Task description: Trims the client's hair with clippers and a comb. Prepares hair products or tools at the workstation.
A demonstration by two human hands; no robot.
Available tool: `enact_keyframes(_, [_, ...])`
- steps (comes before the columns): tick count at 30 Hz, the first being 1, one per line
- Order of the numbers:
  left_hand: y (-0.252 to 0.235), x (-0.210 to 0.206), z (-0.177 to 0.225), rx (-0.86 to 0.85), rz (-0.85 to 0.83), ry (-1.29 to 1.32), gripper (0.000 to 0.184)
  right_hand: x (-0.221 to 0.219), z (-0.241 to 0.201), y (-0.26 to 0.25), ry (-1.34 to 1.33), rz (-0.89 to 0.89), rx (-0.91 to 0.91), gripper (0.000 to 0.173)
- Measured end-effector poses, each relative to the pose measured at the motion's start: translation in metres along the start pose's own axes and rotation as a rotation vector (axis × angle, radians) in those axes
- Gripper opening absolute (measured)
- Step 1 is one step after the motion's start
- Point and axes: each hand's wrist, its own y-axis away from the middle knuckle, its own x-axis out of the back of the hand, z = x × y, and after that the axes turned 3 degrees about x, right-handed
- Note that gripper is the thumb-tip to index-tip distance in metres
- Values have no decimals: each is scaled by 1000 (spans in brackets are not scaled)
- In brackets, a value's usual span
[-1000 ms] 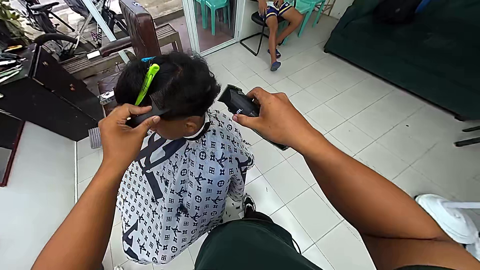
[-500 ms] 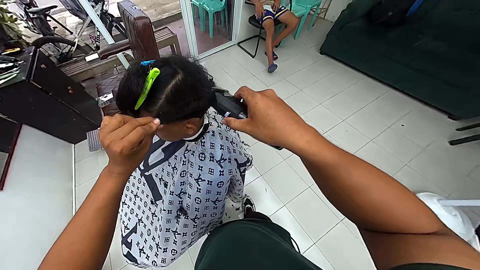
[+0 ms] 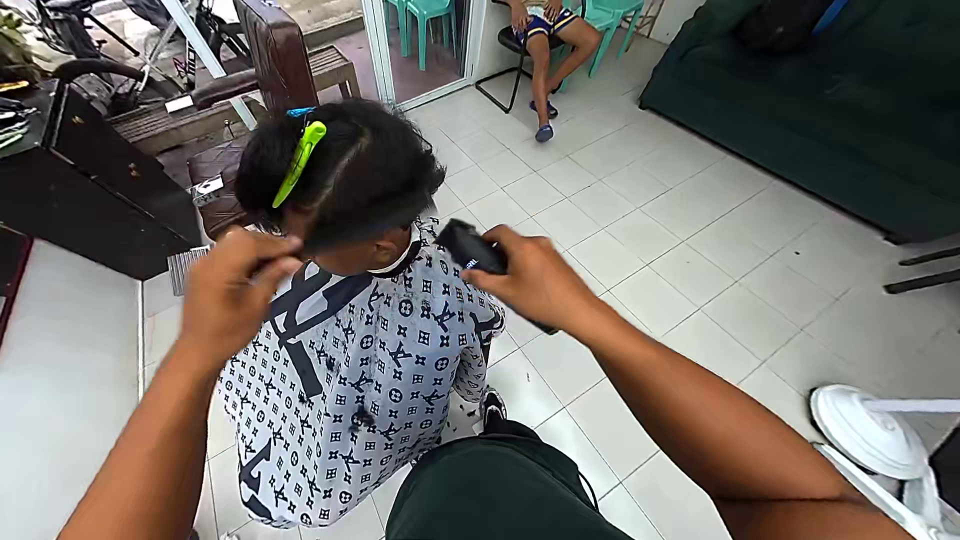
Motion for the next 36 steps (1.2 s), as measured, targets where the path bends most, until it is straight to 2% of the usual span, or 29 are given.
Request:
enact_keyframes(2, [13, -20, -19, -26, -117, -35, 27, 9, 3, -2, 28, 59, -46, 42])
enact_keyframes(4, [19, -30, -37, -2, -124, -17, 25, 15, -6, -3, 45, 84, -62, 42])
enact_keyframes(11, [-7, -27, -34, 92, 131, -41, 32, 15, -34, -8, 123, 74, -12, 42])
enact_keyframes(13, [-12, -23, -31, -6, 203, -81, 29, 15, -40, -10, 143, 65, 1, 43])
enact_keyframes(16, [-16, -18, -32, -286, 276, -247, 16, 14, -50, -14, 160, 59, 14, 42])
enact_keyframes(18, [-16, -19, -35, -396, 306, -300, 10, 13, -54, -16, 168, 61, 20, 41])
enact_keyframes(23, [-14, -21, -39, -455, 334, -335, 7, 3, -66, -25, 142, 79, 95, 42])
enact_keyframes(27, [-16, -22, -42, -506, 352, -284, 7, -28, -102, -33, 48, 46, 244, 44])
enact_keyframes(28, [-17, -19, -42, -497, 377, -231, 9, -34, -109, -33, 31, 12, 296, 44])
enact_keyframes(30, [-22, -6, -36, -375, 405, -102, 18, -37, -105, -28, -35, -77, 355, 45])
enact_keyframes(32, [-35, 6, -19, -194, 395, 39, 18, -33, -72, -19, -119, -102, 305, 44])
enact_keyframes(33, [-41, 8, -10, -106, 357, 21, 19, -30, -49, -14, -141, -101, 227, 44])
enact_keyframes(35, [-40, 5, 4, 29, 93, -172, 35, -19, 1, -9, -156, -71, 49, 42])
enact_keyframes(36, [-36, -2, 6, 31, -75, -263, 36, -14, 23, -7, -163, -48, -21, 42])
